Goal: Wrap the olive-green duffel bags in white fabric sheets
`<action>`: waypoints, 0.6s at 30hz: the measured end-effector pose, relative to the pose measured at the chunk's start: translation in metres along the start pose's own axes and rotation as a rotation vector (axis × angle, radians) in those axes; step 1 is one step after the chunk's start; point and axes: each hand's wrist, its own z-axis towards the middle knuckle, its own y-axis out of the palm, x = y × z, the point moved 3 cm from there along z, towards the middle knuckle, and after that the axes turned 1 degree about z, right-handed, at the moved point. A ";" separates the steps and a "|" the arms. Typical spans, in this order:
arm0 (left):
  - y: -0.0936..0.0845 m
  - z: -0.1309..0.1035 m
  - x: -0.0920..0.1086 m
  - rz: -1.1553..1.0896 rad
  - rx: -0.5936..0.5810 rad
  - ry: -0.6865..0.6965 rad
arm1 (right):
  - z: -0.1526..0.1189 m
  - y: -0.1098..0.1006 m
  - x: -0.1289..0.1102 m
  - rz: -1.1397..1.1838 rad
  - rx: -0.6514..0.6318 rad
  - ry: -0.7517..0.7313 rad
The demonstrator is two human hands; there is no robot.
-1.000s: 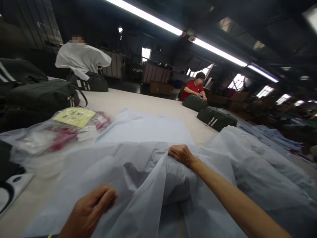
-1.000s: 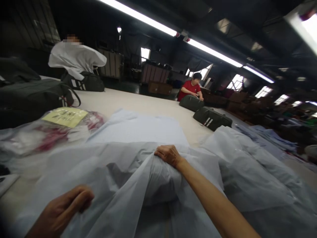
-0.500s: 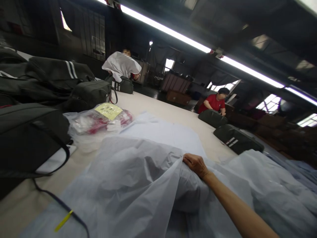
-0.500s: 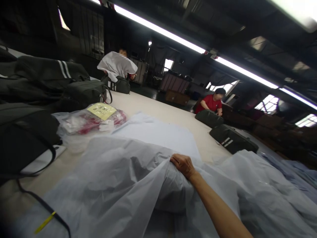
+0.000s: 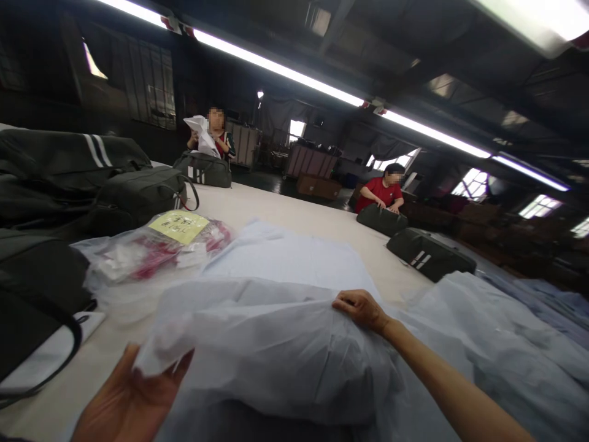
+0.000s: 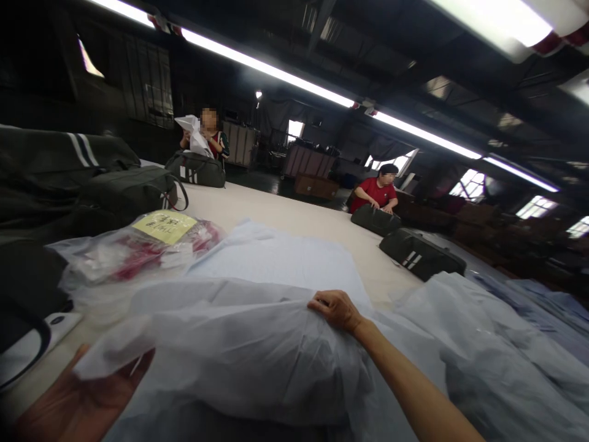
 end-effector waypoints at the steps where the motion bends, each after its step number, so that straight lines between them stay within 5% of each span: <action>1: 0.017 0.013 0.004 0.003 0.034 0.014 | 0.002 -0.002 0.001 0.015 -0.009 -0.002; 5: 0.056 0.052 0.000 0.011 0.125 0.042 | 0.006 -0.003 0.008 0.101 -0.035 0.017; 11: 0.059 0.078 -0.015 0.308 0.102 0.187 | 0.005 0.011 0.017 0.222 -0.008 0.133; 14: 0.076 0.064 -0.013 0.793 -0.028 0.539 | 0.004 0.016 0.020 0.265 0.009 0.141; 18: 0.120 0.043 -0.031 1.419 -0.382 1.117 | 0.004 0.017 0.020 0.318 0.032 0.152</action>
